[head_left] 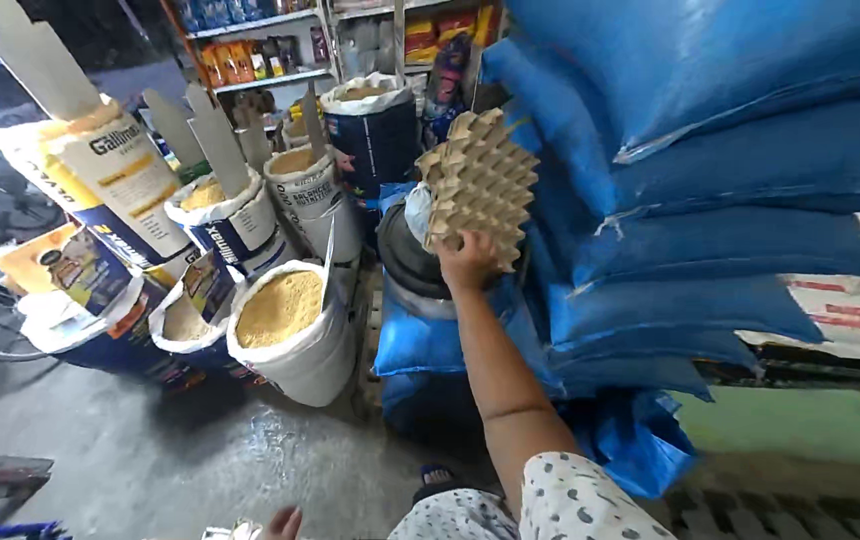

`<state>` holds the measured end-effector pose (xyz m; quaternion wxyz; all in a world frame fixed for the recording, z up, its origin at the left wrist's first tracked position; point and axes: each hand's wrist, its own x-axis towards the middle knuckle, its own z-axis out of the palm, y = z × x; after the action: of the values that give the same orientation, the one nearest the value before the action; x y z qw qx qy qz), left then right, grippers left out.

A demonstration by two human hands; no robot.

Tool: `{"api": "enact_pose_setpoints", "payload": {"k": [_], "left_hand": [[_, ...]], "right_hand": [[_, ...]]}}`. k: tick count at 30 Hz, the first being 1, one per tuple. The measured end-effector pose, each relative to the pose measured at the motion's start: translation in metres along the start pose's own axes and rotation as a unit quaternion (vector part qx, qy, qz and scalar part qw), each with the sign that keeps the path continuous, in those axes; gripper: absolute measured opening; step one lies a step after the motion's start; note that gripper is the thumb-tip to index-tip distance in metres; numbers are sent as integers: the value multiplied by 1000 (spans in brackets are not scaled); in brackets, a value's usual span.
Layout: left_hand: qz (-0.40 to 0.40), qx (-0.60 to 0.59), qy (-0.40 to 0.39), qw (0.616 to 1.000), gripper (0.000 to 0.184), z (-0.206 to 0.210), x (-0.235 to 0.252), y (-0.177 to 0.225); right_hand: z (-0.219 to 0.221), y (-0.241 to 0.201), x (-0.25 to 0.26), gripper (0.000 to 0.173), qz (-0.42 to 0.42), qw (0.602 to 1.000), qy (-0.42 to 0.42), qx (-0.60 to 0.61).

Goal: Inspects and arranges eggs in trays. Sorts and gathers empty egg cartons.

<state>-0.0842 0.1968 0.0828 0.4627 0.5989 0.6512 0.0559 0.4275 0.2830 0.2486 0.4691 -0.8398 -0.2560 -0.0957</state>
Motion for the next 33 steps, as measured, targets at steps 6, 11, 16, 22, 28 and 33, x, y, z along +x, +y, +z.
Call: {"api": "enact_pose_setpoints", "payload": {"k": [6, 11, 16, 22, 28, 33], "left_hand": [[279, -43, -75, 956, 35, 23, 79, 310], [355, -98, -146, 918, 47, 87, 96, 468], [395, -205, -235, 864, 49, 143, 89, 537], [380, -278, -344, 812, 43, 146, 62, 564], [268, -397, -255, 840, 39, 129, 96, 555], [201, -506, -182, 819, 32, 107, 130, 538]], "right_hand": [[4, -12, 42, 65, 27, 991, -118, -58], [-41, 19, 62, 50, 59, 978, -74, 187], [-80, 34, 73, 33, 19, 962, -12, 273], [-91, 34, 69, 32, -125, 973, 17, 193], [-122, 16, 80, 36, -160, 962, 65, 213], [-145, -3, 88, 29, -238, 952, 85, 171]]}}
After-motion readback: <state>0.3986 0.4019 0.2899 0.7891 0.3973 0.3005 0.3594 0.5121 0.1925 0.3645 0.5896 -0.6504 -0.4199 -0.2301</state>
